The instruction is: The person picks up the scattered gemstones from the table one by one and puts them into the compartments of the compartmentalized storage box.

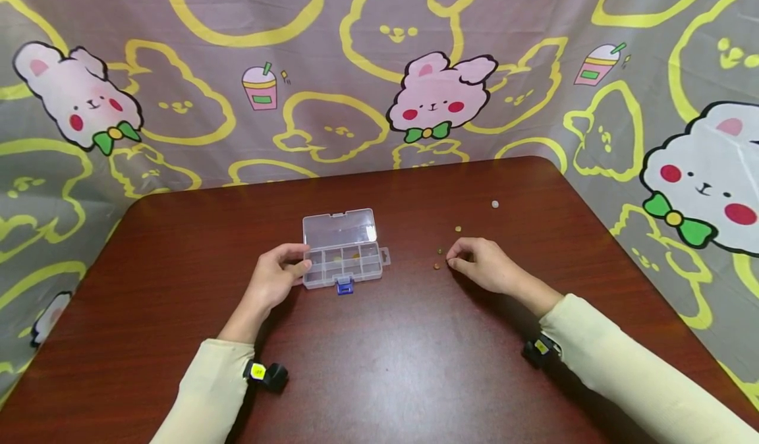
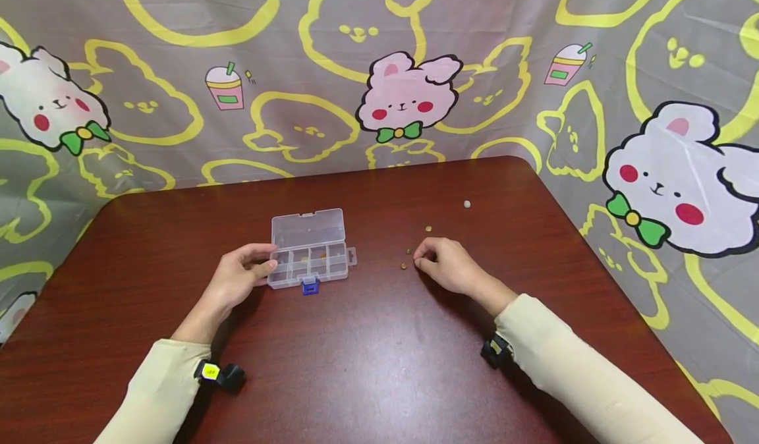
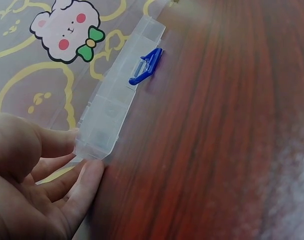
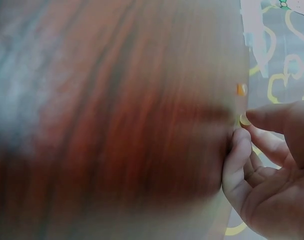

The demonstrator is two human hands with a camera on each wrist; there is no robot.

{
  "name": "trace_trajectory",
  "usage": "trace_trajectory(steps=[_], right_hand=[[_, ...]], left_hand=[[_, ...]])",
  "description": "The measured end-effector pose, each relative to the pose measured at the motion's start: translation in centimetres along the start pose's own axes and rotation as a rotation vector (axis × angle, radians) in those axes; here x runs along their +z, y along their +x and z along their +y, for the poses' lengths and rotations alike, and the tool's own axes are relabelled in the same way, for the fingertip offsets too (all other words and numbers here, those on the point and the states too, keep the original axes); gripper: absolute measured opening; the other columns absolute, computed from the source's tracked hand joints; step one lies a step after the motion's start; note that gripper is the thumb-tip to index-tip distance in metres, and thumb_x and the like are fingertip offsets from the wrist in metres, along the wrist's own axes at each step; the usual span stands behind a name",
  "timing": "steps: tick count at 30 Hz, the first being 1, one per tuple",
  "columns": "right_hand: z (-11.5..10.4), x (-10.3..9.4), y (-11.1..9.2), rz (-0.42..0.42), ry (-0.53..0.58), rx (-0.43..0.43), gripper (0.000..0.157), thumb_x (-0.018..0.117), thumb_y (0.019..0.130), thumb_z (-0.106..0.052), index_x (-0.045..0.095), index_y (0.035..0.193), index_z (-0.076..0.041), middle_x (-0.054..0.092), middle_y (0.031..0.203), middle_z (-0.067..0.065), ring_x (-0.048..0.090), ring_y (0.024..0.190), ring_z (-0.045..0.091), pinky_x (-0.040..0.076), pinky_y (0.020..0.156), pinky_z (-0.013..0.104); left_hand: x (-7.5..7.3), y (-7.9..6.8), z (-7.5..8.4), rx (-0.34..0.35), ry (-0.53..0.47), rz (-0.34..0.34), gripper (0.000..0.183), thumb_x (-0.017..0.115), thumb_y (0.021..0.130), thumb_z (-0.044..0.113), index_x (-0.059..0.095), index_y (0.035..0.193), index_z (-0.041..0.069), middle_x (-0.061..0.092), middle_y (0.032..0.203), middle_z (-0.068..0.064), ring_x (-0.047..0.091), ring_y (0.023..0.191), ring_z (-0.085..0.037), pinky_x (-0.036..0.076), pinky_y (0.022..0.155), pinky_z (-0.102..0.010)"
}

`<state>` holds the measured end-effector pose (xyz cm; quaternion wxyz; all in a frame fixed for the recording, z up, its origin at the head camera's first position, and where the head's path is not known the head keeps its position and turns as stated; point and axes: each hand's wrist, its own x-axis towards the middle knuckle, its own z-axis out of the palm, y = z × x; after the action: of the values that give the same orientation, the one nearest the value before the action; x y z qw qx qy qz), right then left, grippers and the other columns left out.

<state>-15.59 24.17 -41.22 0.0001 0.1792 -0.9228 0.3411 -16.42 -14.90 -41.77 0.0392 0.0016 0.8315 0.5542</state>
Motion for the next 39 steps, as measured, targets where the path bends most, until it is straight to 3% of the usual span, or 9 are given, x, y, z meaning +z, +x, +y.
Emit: trace_trajectory(steps=[6, 12, 16, 39], right_hand=[[0.0, -0.2, 0.0, 0.003, 0.021, 0.021, 0.005, 0.069, 0.093, -0.006, 0.071, 0.09, -0.009, 0.066, 0.085, -0.002, 0.056, 0.079, 0.016, 0.046, 0.071, 0.034], [-0.1, -0.7, -0.3, -0.054, 0.136, 0.115, 0.003, 0.065, 0.096, -0.006, 0.068, 0.097, -0.004, 0.059, 0.071, 0.003, 0.054, 0.057, 0.017, 0.049, 0.049, 0.029], [0.0, -0.9, -0.3, -0.059, 0.182, 0.152, 0.004, 0.064, 0.097, -0.004, 0.067, 0.099, -0.003, 0.061, 0.076, 0.007, 0.056, 0.056, 0.02, 0.051, 0.045, 0.031], [-1.5, -0.2, 1.0, -0.038, 0.29, 0.141, 0.004, 0.068, 0.093, -0.003, 0.07, 0.096, -0.002, 0.065, 0.076, 0.012, 0.06, 0.057, 0.025, 0.052, 0.043, 0.033]], left_hand=[[-0.2, -0.1, 0.1, -0.001, -0.001, 0.003, 0.034, 0.065, 0.096, 0.0, 0.062, 0.129, -0.005, 0.062, 0.122, -0.027, 0.063, 0.083, -0.015, 0.06, 0.075, -0.028], [-0.1, -0.1, 0.2, 0.01, -0.02, 0.005, 0.033, 0.065, 0.095, -0.002, 0.062, 0.127, -0.006, 0.062, 0.122, -0.028, 0.063, 0.08, -0.013, 0.059, 0.073, -0.026], [0.1, -0.1, 0.3, 0.004, -0.03, 0.005, 0.033, 0.065, 0.095, -0.002, 0.062, 0.128, -0.006, 0.062, 0.122, -0.027, 0.063, 0.081, -0.014, 0.059, 0.074, -0.027], [0.0, 0.0, 0.0, -0.001, -0.02, 0.009, 0.031, 0.065, 0.095, -0.002, 0.063, 0.126, -0.004, 0.064, 0.119, -0.025, 0.063, 0.081, -0.016, 0.06, 0.075, -0.029]])
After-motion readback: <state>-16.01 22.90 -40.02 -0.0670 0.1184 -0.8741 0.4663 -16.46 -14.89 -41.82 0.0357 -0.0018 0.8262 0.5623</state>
